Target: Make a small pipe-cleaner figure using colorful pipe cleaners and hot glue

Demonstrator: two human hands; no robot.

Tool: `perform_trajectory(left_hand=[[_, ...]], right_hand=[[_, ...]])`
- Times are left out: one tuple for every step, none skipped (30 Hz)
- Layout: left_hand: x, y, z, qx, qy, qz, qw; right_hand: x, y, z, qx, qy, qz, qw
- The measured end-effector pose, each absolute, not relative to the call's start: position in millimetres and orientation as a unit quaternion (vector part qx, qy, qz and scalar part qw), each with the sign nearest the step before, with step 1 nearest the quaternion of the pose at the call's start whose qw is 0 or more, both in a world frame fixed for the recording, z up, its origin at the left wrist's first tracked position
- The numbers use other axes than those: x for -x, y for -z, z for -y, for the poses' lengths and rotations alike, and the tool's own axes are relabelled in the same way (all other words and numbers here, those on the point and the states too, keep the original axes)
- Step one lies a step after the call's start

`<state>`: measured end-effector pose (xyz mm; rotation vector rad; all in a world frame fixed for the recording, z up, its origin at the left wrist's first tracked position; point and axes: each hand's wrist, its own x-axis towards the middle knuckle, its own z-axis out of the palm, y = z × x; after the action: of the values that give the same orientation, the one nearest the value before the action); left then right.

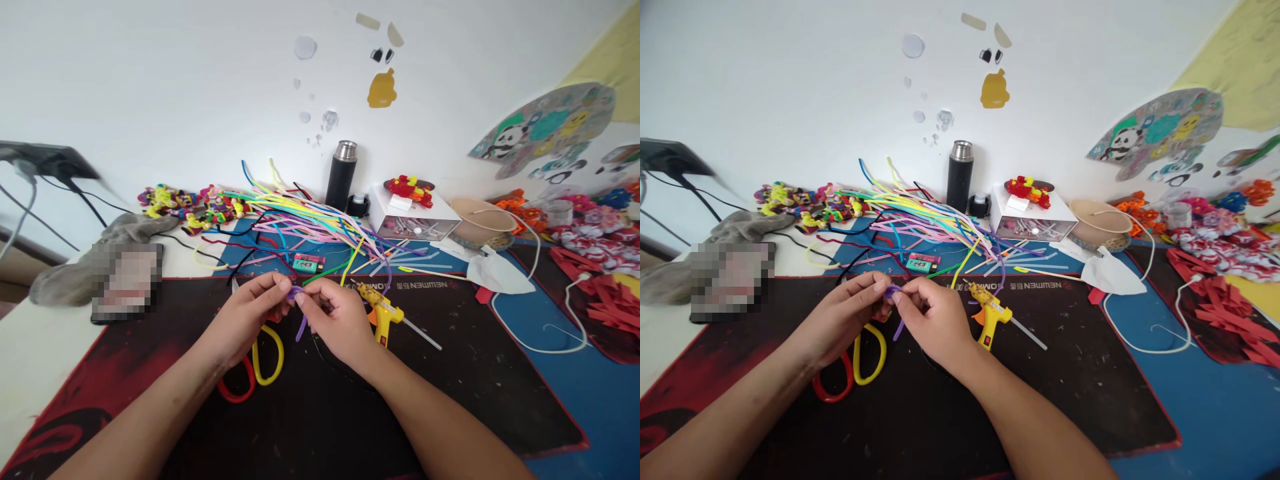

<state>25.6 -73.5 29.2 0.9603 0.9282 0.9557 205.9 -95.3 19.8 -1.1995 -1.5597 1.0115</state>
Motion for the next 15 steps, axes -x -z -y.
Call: perform_trajectory(left_hand=[[-25.4,-29.0,73.1,-0.427,-0.427,-0.414,0.681],[-25.2,-28.8,72.8,-0.427,-0.426,-0.415,0.681],[-25.0,-28.6,72.4,-0.426,-0.425,-0.418,0.681],[-24.7,-28.3,72.1,-0.425,-0.423,-0.421,0.681],[-24.4,-28.0,71.8,-0.425,-0.422,-0.424,0.679],[-24.0,-27.7,71.5,-0.427,-0.42,-0.428,0.677],[-23.5,-27.3,71.2,-0.432,-0.419,-0.43,0.673],[-23.0,-26.9,70.9,-0.438,-0.418,-0.431,0.669],[-22.5,-26.6,70.7,-0.445,-0.417,-0.431,0.665],[-22.1,-26.3,70.5,-0.453,-0.417,-0.431,0.66],[-21.9,-26.1,70.3,-0.459,-0.416,-0.431,0.656],[-21.8,-26.0,70.2,-0.465,-0.415,-0.431,0.653],[-21.9,-26.0,70.2,-0.468,-0.415,-0.431,0.65],[-22.1,-26.2,70.2,-0.468,-0.417,-0.432,0.648],[-22.3,-26.5,70.4,-0.468,-0.42,-0.432,0.647]], right_hand=[[-205.9,-20.0,95.7,0.486,-0.403,0.635,0.445],[-205.8,-20.1,96.1,0.487,-0.397,0.639,0.444],[-205.8,-20.3,96.3,0.487,-0.393,0.642,0.443],[-205.7,-20.5,96.5,0.486,-0.389,0.644,0.444],[-205.7,-20.6,96.6,0.485,-0.385,0.646,0.446],[-205.6,-20.7,96.5,0.484,-0.383,0.647,0.447],[-205.6,-20.7,96.5,0.484,-0.383,0.647,0.447],[-205.5,-20.6,96.3,0.484,-0.384,0.647,0.447],[-205.4,-20.5,96.2,0.484,-0.385,0.646,0.446],[-205.4,-20.3,96.1,0.485,-0.387,0.646,0.445],[-205.3,-20.1,96.1,0.485,-0.389,0.645,0.444],[-205.3,-19.9,96.0,0.485,-0.391,0.645,0.444],[-205.2,-19.8,96.0,0.485,-0.392,0.644,0.443],[-205.2,-19.8,96.1,0.485,-0.394,0.643,0.443],[-205.2,-19.8,96.1,0.486,-0.395,0.642,0.442]])
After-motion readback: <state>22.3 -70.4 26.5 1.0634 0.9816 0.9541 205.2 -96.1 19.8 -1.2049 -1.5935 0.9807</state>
